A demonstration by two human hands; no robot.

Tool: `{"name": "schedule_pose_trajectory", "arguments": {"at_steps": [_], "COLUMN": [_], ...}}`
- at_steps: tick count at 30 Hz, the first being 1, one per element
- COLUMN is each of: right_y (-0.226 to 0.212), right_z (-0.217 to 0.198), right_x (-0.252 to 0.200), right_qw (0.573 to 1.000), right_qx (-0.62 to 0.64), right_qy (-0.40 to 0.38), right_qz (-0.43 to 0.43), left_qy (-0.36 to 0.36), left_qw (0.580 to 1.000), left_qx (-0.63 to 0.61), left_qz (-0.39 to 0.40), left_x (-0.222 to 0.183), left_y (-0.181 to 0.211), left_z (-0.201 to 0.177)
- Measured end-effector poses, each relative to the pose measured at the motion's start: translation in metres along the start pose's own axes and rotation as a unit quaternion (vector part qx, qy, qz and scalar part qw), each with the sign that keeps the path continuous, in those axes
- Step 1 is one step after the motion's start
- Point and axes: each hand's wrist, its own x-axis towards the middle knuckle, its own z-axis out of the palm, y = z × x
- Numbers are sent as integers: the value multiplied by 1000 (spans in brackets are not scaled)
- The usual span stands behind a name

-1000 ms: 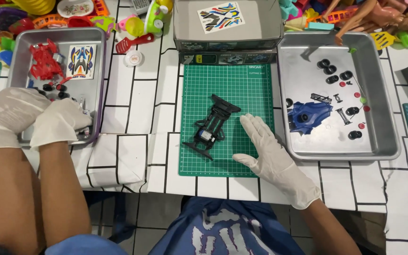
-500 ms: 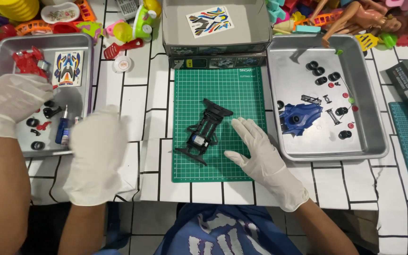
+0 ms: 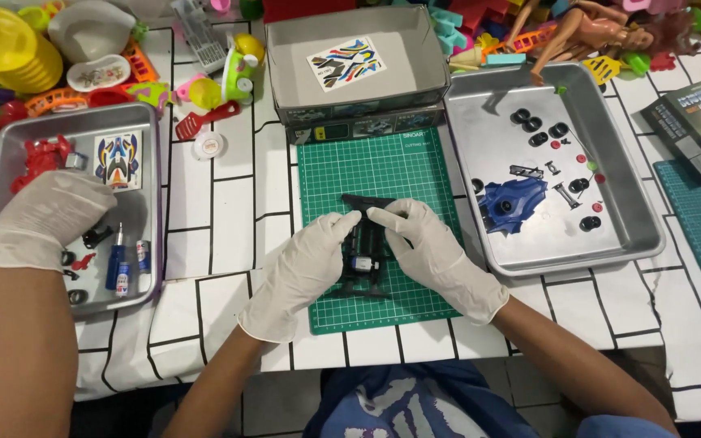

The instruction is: Assembling a model toy car by installing batteries and snapping plastic components onto the chassis.

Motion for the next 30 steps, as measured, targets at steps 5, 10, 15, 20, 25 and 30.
{"name": "schedule_pose_trajectory", "arguments": {"at_steps": [5, 10, 15, 20, 25, 30], "right_y": [-8, 32, 49, 35, 14, 21], "right_z": [-6, 0, 8, 8, 3, -5], "right_x": [-6, 1, 7, 7, 1, -13], "right_qw": [1000, 992, 990, 996, 997, 993], "right_qx": [28, -16, 2, 4, 16, -2], "right_qy": [2, -22, -16, -11, -13, -43], "right_qz": [-14, -124, -140, -83, -78, -113], "left_qy": [33, 53, 74, 97, 152, 153], "left_qw": [999, 998, 996, 995, 986, 976], "left_qx": [-24, 35, 54, 4, 29, 125], "left_qz": [18, 12, 21, 36, 68, 89], "left_x": [-4, -6, -4, -3, -6, -5], "left_y": [-2, -2, -17, -20, -23, -17], "left_z": [11, 23, 36, 35, 34, 28]}}
